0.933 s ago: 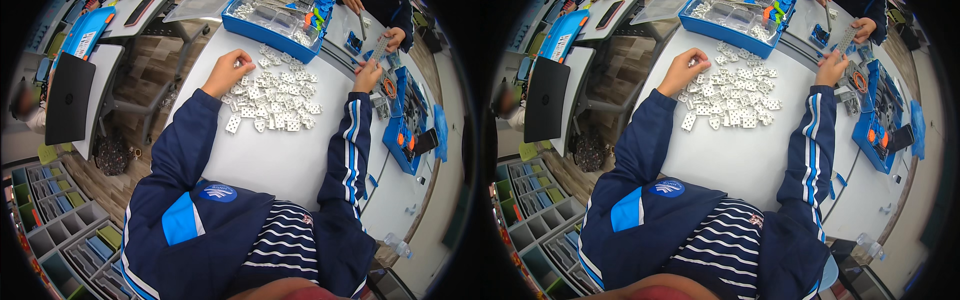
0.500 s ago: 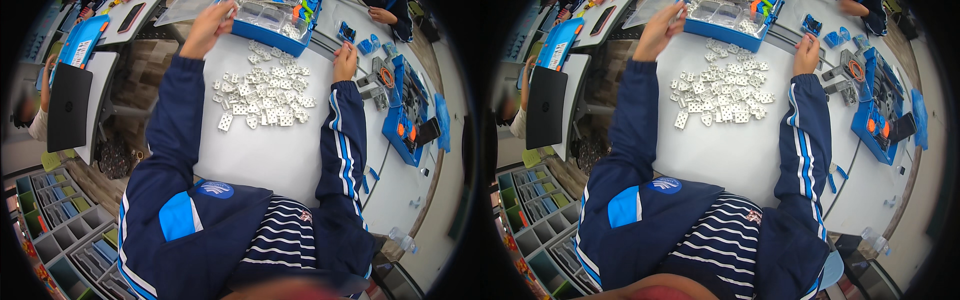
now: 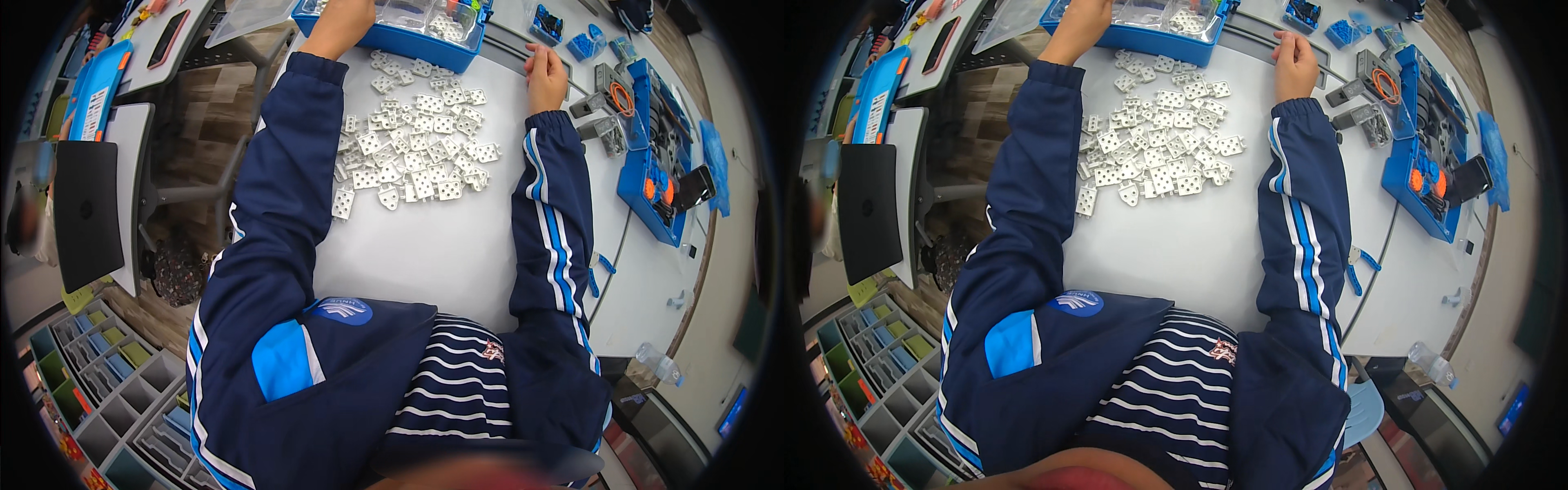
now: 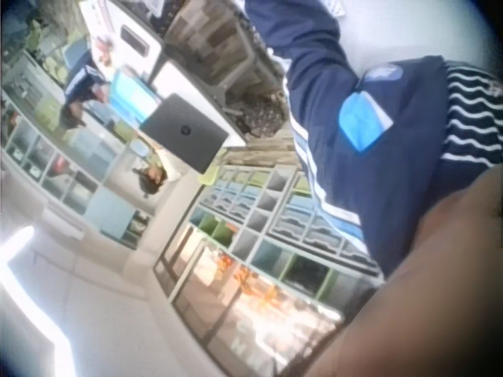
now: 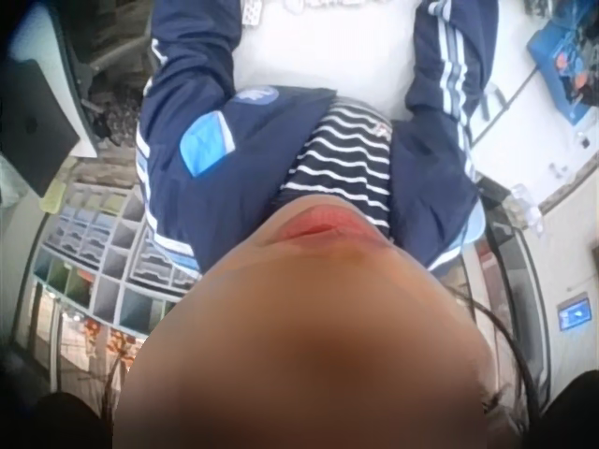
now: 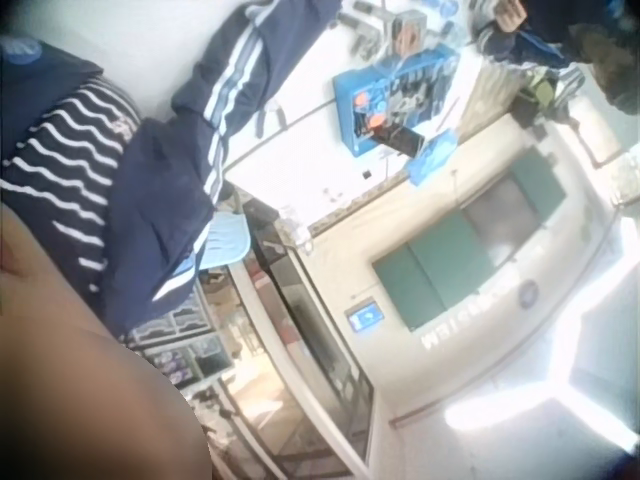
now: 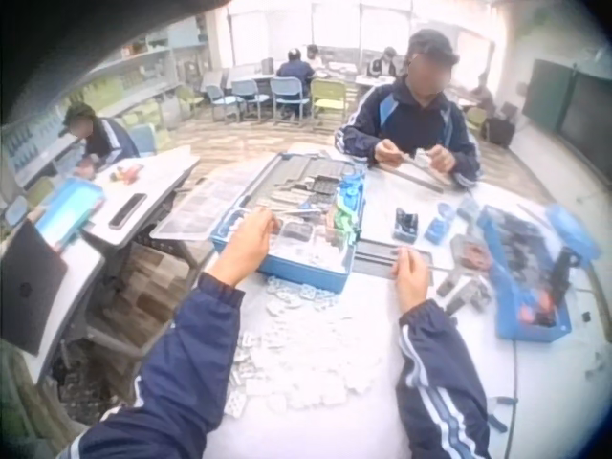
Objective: The person assembles small white plastic parts on a table, then opens a blue storage box and pours out many similar parts. They continue to handle and arrange the parts on the table.
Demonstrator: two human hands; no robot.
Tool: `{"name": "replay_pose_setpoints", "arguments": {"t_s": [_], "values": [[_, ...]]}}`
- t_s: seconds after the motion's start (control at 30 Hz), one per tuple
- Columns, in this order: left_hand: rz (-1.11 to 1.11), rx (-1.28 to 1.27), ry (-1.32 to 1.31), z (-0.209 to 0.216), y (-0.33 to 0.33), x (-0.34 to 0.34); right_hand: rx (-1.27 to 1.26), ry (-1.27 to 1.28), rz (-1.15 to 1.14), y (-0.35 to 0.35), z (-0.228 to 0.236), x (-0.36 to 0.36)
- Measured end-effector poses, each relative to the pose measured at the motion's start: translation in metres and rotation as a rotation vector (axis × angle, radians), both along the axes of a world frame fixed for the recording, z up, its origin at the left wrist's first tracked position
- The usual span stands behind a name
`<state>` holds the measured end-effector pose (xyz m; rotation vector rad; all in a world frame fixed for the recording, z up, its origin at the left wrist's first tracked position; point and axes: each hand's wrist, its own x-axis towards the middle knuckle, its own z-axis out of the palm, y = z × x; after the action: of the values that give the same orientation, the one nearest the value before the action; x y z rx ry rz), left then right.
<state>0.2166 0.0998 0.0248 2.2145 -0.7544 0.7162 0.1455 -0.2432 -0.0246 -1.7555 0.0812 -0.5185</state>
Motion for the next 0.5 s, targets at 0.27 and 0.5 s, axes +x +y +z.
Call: {"name": "replay_pose_setpoints", "arguments": {"t_s": [0.27,0.5], "values": [[0.012,-0.041,0.05,0.01,-0.005,-0.012,-0.656,0.071,0.663,0.027,0.074,-0.04],[0.007,-0.052,0.076,0.015,-0.006,-0.013,-0.846,0.263,0.646,0.063,0.073,-0.052]]}}
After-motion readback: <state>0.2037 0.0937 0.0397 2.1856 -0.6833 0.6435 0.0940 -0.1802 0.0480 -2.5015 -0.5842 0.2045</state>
